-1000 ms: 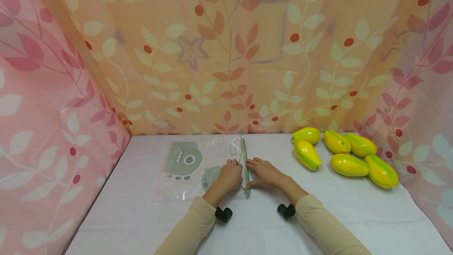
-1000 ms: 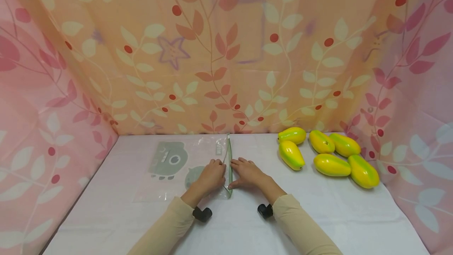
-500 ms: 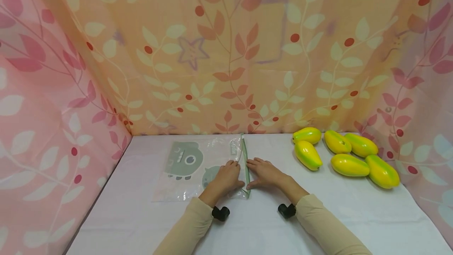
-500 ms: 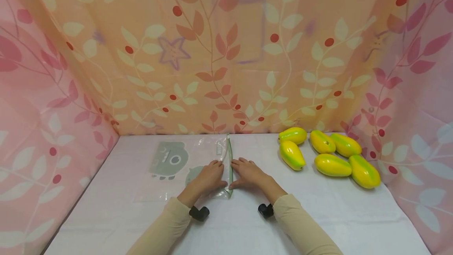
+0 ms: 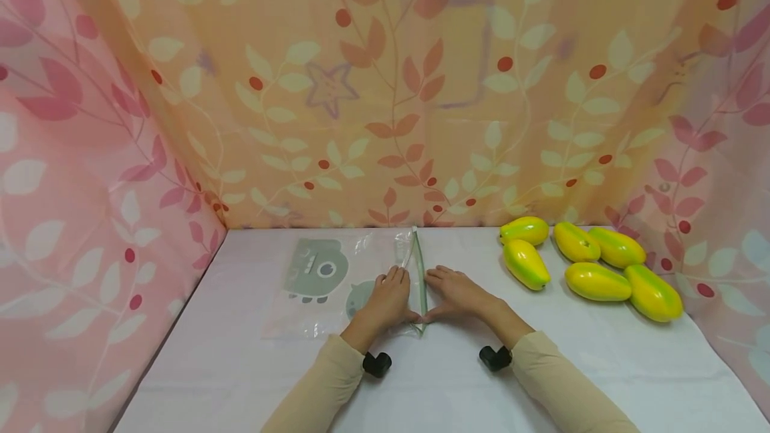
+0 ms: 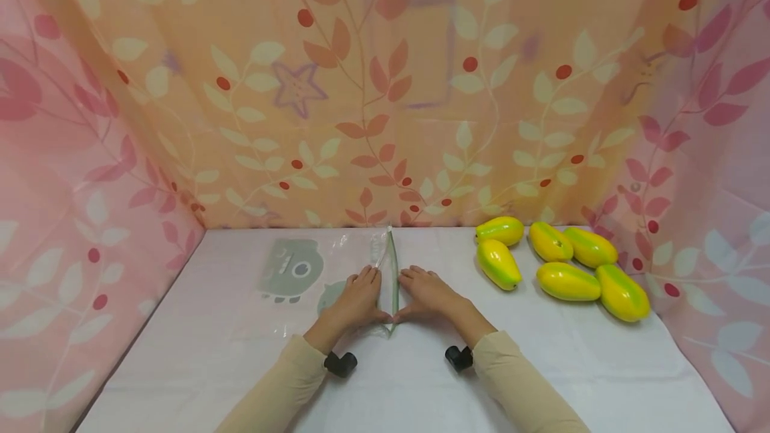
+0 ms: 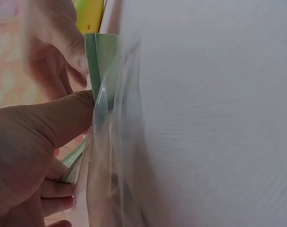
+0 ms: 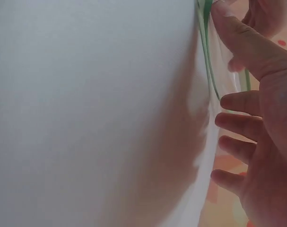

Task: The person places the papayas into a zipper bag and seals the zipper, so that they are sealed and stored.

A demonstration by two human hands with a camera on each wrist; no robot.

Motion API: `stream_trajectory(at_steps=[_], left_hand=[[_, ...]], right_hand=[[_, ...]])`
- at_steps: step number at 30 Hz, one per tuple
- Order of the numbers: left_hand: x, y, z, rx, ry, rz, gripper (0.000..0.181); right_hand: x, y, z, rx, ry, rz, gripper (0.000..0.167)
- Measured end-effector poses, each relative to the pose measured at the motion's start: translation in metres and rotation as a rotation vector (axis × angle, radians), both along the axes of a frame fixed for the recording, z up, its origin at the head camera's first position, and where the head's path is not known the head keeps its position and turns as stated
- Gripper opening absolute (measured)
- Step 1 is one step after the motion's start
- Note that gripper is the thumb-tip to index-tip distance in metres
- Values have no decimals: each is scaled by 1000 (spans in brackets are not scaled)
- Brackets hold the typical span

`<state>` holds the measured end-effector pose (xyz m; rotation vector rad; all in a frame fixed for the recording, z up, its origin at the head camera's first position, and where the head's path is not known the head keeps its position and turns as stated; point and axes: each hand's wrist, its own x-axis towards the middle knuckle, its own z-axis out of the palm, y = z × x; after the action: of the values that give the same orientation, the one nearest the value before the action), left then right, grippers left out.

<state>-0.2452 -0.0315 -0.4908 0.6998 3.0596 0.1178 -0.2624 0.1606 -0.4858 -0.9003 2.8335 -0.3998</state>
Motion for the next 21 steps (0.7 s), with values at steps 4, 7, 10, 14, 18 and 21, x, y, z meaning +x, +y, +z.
stream_trajectory(at_steps=[4, 7, 10, 14, 18, 21], left_hand=[[1, 0, 1, 21, 31, -17, 105], [2, -1, 1, 61, 28, -34, 106], [2, -1, 0, 115, 4, -35, 108], [2, -1, -1, 170, -36, -7, 110], [2, -1, -2, 161, -28, 9, 110], [3, -1, -2, 138, -11, 29, 109]], right_hand=[[1, 8, 5, -38, 42, -13, 89], [3, 15, 12, -79, 43, -50, 87], [4, 23, 18, -120, 8, -118, 85], [3, 35, 24, -152, -16, -195, 81], [5, 49, 32, -183, -10, -250, 77], [7, 59, 37, -207, 9, -287, 76]])
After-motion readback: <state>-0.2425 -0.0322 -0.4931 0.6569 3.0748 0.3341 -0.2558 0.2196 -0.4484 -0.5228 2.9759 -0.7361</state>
